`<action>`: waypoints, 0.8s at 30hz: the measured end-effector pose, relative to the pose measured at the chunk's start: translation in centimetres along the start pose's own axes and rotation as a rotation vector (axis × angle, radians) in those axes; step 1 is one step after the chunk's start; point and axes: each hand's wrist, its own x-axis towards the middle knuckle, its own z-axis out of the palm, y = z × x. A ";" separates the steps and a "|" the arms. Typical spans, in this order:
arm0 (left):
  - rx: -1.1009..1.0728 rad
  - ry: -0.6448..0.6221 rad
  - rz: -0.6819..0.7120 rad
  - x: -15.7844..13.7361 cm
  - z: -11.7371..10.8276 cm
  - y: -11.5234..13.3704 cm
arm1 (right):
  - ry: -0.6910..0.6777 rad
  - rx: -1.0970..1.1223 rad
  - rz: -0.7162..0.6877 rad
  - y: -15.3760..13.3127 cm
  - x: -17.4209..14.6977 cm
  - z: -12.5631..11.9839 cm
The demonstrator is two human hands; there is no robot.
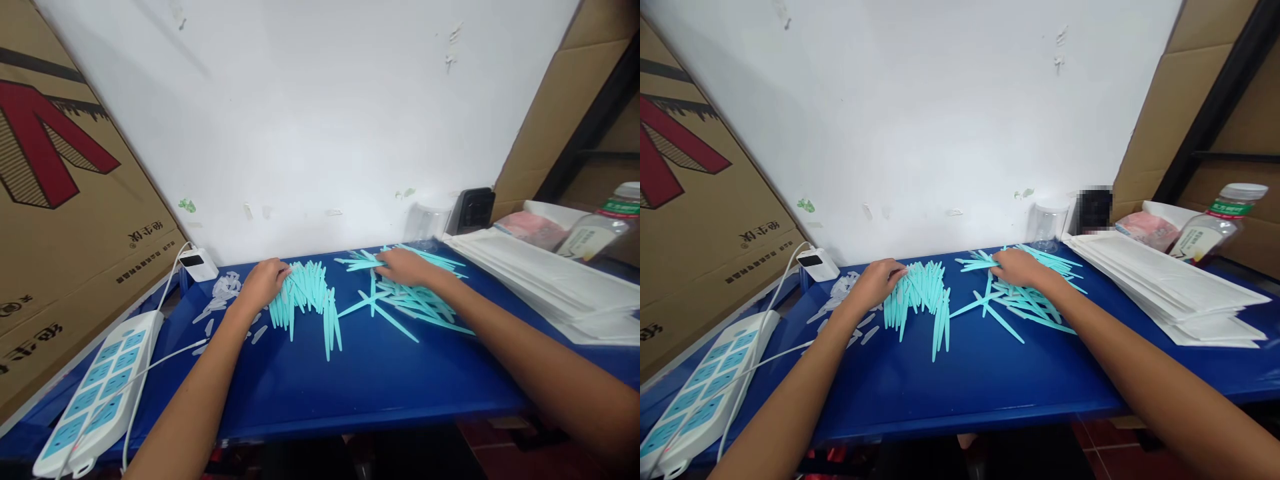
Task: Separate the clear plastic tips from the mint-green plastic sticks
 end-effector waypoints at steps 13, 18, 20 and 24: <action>0.022 -0.009 -0.024 -0.1 -0.2 0.0 | 0.101 -0.042 0.230 6.3 -3.6 -0.7; 0.006 -0.002 -0.031 -0.2 -0.3 0.1 | 0.178 0.111 0.177 1.6 -5.1 -1.4; 0.001 -0.002 -0.026 -0.2 -0.4 0.1 | 0.027 0.311 -0.033 -0.9 -5.3 -1.4; 0.006 -0.004 -0.023 -0.3 -0.4 0.1 | -0.185 0.347 -0.154 -4.2 -4.8 -0.7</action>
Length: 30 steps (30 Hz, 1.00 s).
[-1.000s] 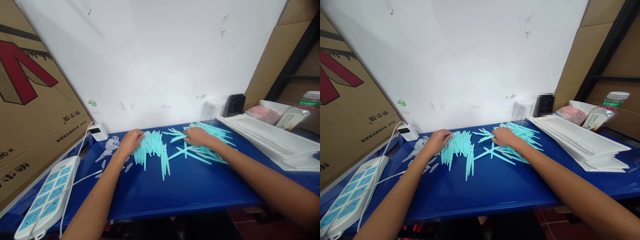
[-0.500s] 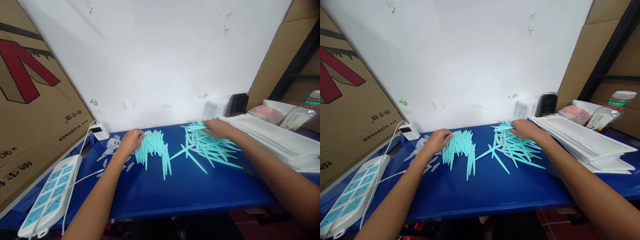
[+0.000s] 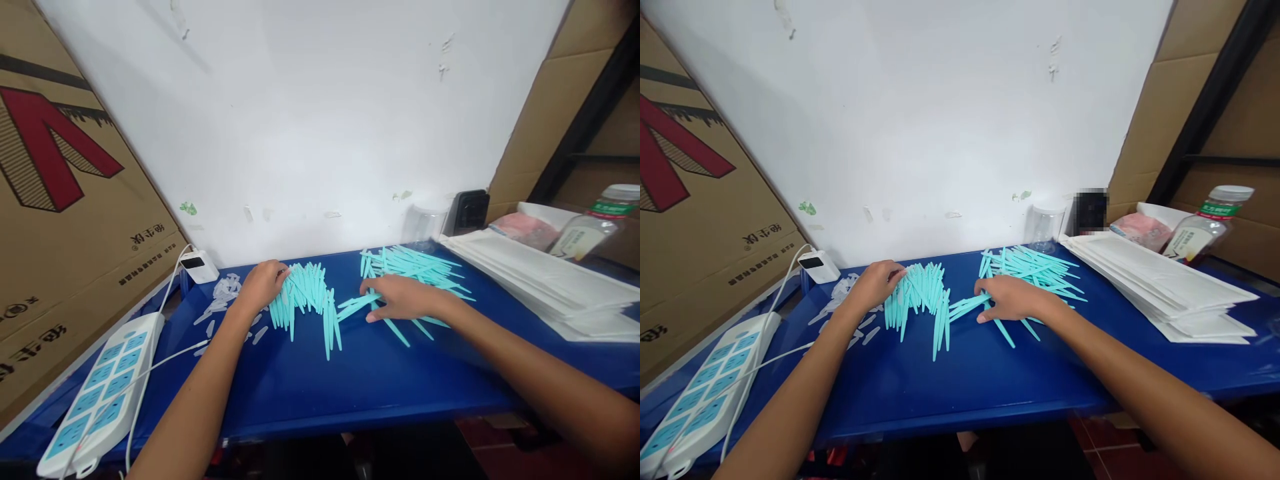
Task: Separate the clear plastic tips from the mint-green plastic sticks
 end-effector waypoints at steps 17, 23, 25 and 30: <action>-0.014 0.019 0.004 0.0 -0.2 0.3 | 0.223 -0.237 0.251 -2.8 -0.9 -0.7; 0.001 0.010 -0.001 0.0 -0.2 0.3 | 0.080 -0.279 0.377 -4.1 -1.3 2.2; -0.001 0.017 0.000 0.0 -0.3 0.3 | 0.063 -0.312 0.386 -4.5 -1.4 2.9; 0.006 0.014 -0.002 -0.1 -0.3 0.4 | -0.030 -0.364 0.345 -5.7 -1.7 2.4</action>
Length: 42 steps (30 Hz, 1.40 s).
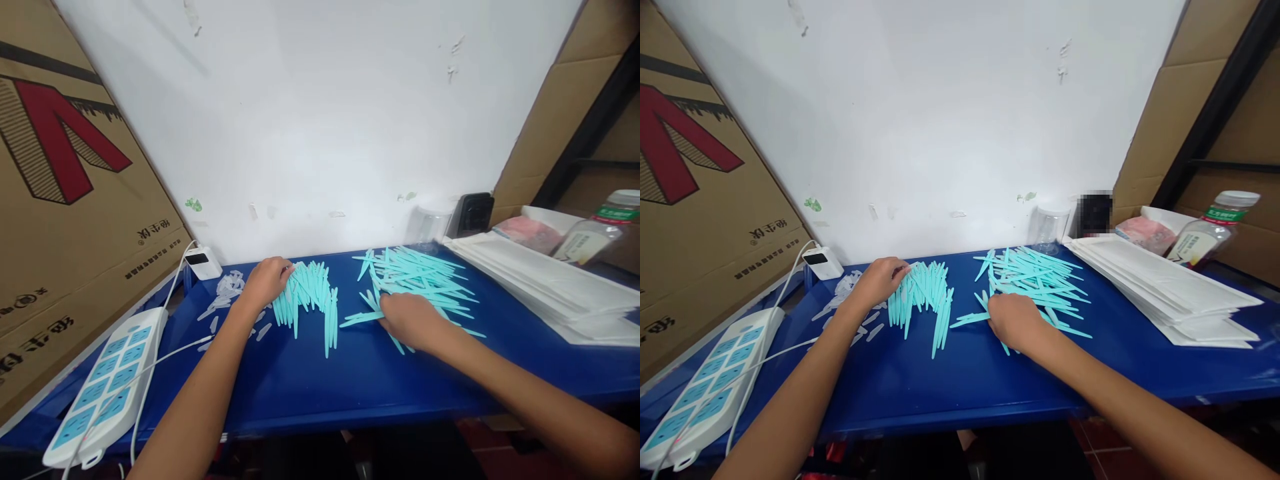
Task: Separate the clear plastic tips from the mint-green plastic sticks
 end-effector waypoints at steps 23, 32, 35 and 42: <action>-0.067 -0.005 -0.007 0.0 -0.1 0.4 | 0.117 -0.089 0.256 12.2 5.6 -3.3; -0.047 -0.013 -0.012 0.0 0.4 0.2 | -0.009 0.025 0.008 4.0 -2.9 -0.2; -0.051 -0.008 -0.004 0.0 0.3 0.2 | -0.027 0.025 -0.021 3.0 -3.8 0.7; -0.044 -0.022 0.004 0.0 0.2 0.2 | 0.062 0.185 -0.054 5.9 -1.6 -0.2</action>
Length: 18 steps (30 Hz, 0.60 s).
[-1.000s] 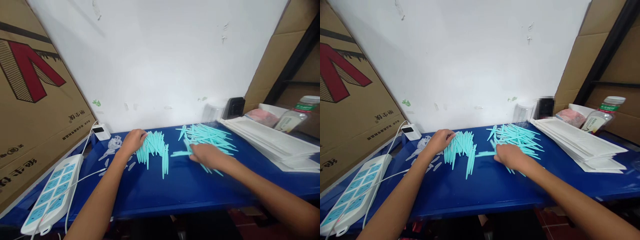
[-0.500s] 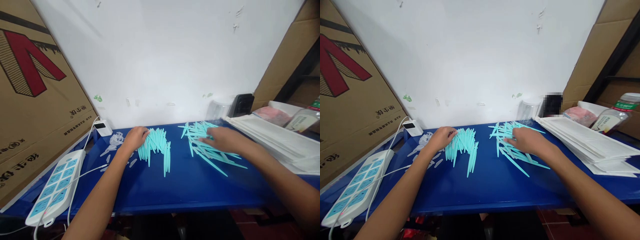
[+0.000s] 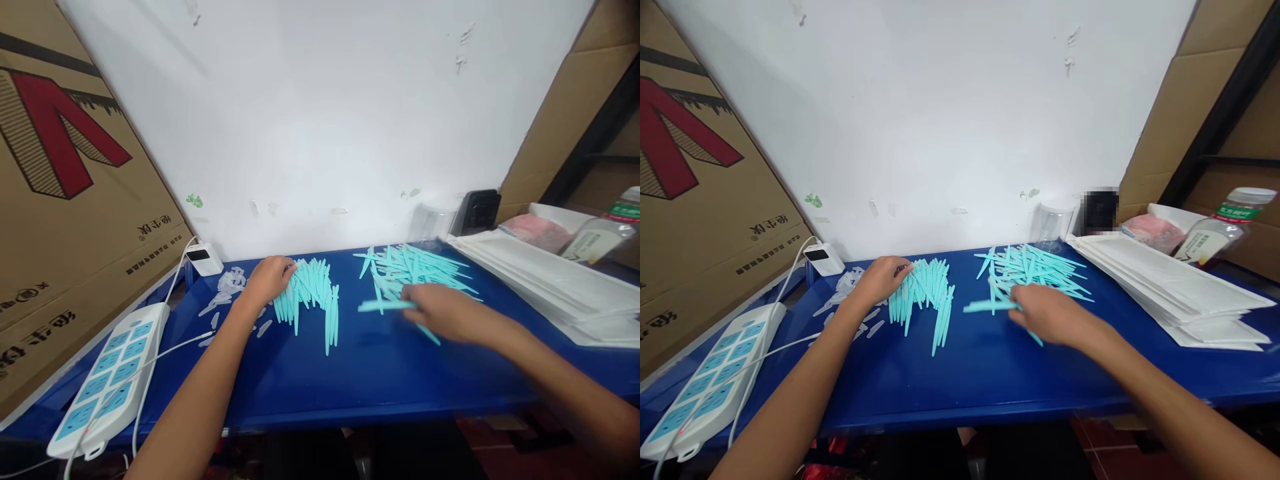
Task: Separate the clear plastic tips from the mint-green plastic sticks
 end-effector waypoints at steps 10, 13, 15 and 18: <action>-0.039 0.009 0.008 0.1 0.3 0.1 | 0.050 -0.132 0.320 5.8 7.5 -3.6; -0.134 -0.020 0.044 0.2 0.6 0.7 | 0.132 0.011 0.182 3.1 7.1 -3.3; -0.221 -0.055 0.060 0.2 0.9 1.3 | 0.169 0.190 -0.069 1.3 6.8 -3.0; -0.340 -0.107 0.061 0.1 1.1 2.3 | 0.195 0.439 -0.328 -0.4 6.5 -2.0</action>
